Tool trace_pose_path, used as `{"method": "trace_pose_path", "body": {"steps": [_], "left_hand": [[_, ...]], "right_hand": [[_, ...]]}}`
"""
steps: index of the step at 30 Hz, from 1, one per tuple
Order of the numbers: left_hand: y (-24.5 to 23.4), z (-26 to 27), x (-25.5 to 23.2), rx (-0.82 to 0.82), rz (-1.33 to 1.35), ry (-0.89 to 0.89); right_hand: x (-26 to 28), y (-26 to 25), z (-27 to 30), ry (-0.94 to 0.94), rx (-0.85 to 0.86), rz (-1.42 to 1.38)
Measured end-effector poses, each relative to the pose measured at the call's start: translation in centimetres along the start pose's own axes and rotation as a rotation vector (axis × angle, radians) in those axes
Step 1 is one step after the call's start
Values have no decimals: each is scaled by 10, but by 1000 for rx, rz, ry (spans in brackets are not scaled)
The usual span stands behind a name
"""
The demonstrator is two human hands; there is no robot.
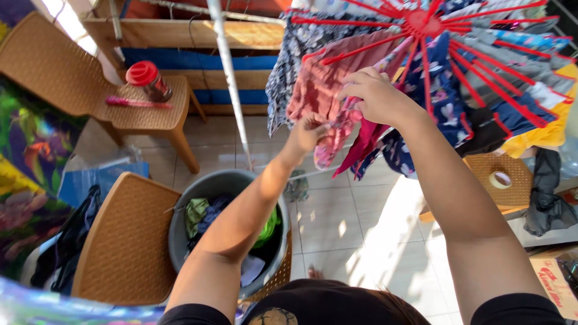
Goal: The recorder is hanging wet clothes on a circular laundry rack and hangers.
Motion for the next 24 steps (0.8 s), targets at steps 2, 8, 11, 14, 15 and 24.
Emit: {"method": "trace_pose_path", "body": {"steps": [2, 8, 11, 14, 15, 24], "left_hand": [[-27, 20, -19, -33, -8, -11], [-98, 97, -58, -151, -101, -102], [-124, 134, -65, -198, -188, -128], [-151, 163, -54, -254, -244, -170], [-162, 172, -49, -284, -272, -199], [-275, 259, 63, -491, -371, -351]], "right_hand": [[15, 23, -19, -81, -19, -16], [96, 77, -68, -211, 9, -95], [119, 110, -86, -231, 32, -194], [142, 142, -96, -204, 100, -291], [150, 153, -100, -176, 129, -342], [157, 327, -105, -120, 288, -440]]}}
Point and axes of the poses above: each hand's wrist, its own z-axis away from the middle knuckle, its own y-axis out of the palm, x = y × z, the point moved 1 cm from there along -z, towards the middle knuckle, and after that the axes turned 12 degrees about x, right-handed, at the moved point
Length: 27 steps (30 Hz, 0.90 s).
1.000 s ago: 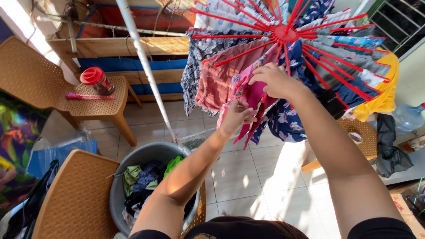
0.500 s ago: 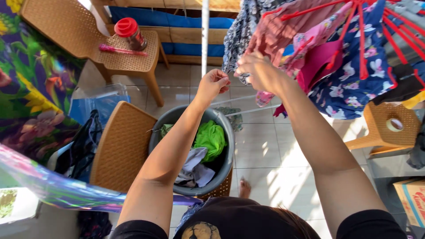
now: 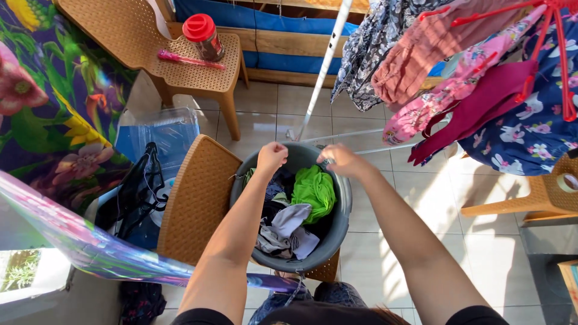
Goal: The recorder is hanging wet clothes on a circular laundry rack and hangers.
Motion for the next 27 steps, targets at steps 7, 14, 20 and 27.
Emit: {"method": "trace_pose_path", "body": {"steps": [7, 14, 20, 27], "left_hand": [[-18, 3, 126, -112, -177, -199], [-14, 20, 186, -111, -547, -183], [-11, 33, 245, -70, -640, -248], [-5, 63, 235, 12, -805, -255]], "right_hand": [[-60, 117, -7, 27, 64, -167], [-12, 164, -11, 327, 254, -150], [40, 202, -13, 245, 405, 42], [-18, 287, 18, 170, 507, 342]]}}
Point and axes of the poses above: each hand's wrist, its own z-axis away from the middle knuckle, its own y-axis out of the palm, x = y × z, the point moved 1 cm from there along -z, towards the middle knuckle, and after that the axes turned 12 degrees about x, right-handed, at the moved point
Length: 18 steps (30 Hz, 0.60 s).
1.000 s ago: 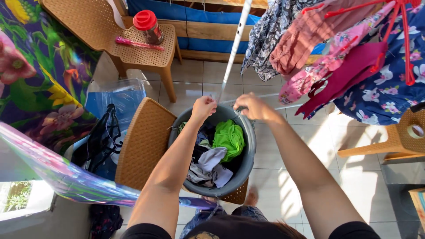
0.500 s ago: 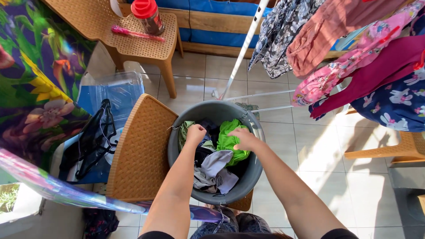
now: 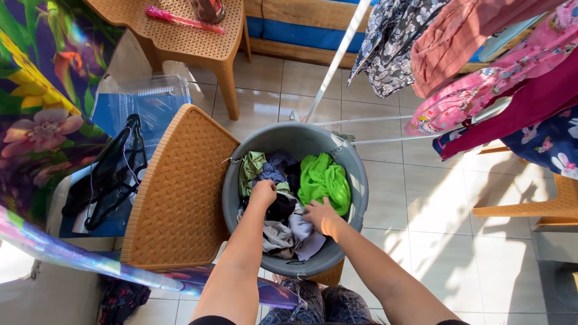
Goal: The recorder is hanging wet clothes on a circular laundry rack and hangers.
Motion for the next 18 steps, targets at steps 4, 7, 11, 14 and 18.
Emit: {"method": "trace_pose_path", "body": {"steps": [4, 7, 11, 14, 18], "left_hand": [[-6, 0, 0, 37, -15, -27], [-7, 0, 3, 103, -78, -49], [-14, 5, -2, 193, -137, -103], [-14, -2, -1, 239, -204, -107], [-26, -9, -14, 307, -296, -49]], "right_hand": [[-15, 15, 10, -24, 66, 155], [-9, -2, 9, 53, 234, 95], [-9, -22, -23, 233, 58, -243], [0, -47, -38, 175, -250, -419], [-2, -54, -64, 159, -396, -573]]}}
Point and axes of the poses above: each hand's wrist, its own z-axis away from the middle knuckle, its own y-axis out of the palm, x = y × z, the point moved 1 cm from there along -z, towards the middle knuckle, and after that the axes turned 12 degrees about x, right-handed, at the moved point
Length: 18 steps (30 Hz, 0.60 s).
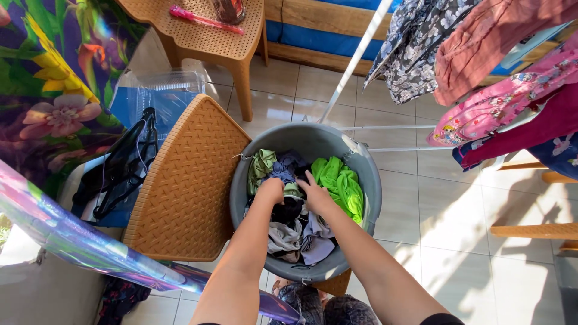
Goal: The recorder is hanging wet clothes on a circular laundry rack and hangers.
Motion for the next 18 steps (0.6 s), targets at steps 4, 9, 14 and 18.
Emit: {"method": "trace_pose_path", "body": {"steps": [4, 9, 14, 18], "left_hand": [[-23, -12, 4, -9, 87, 118], [-72, -8, -27, -27, 403, 499], [-143, 63, -97, 41, 650, 726], [-204, 161, -149, 96, 828, 927]], "right_hand": [[-64, 39, -30, 30, 182, 228], [-52, -4, -8, -398, -65, -493], [-9, -92, 30, -321, 216, -1117], [58, -193, 90, -339, 188, -1374]]}}
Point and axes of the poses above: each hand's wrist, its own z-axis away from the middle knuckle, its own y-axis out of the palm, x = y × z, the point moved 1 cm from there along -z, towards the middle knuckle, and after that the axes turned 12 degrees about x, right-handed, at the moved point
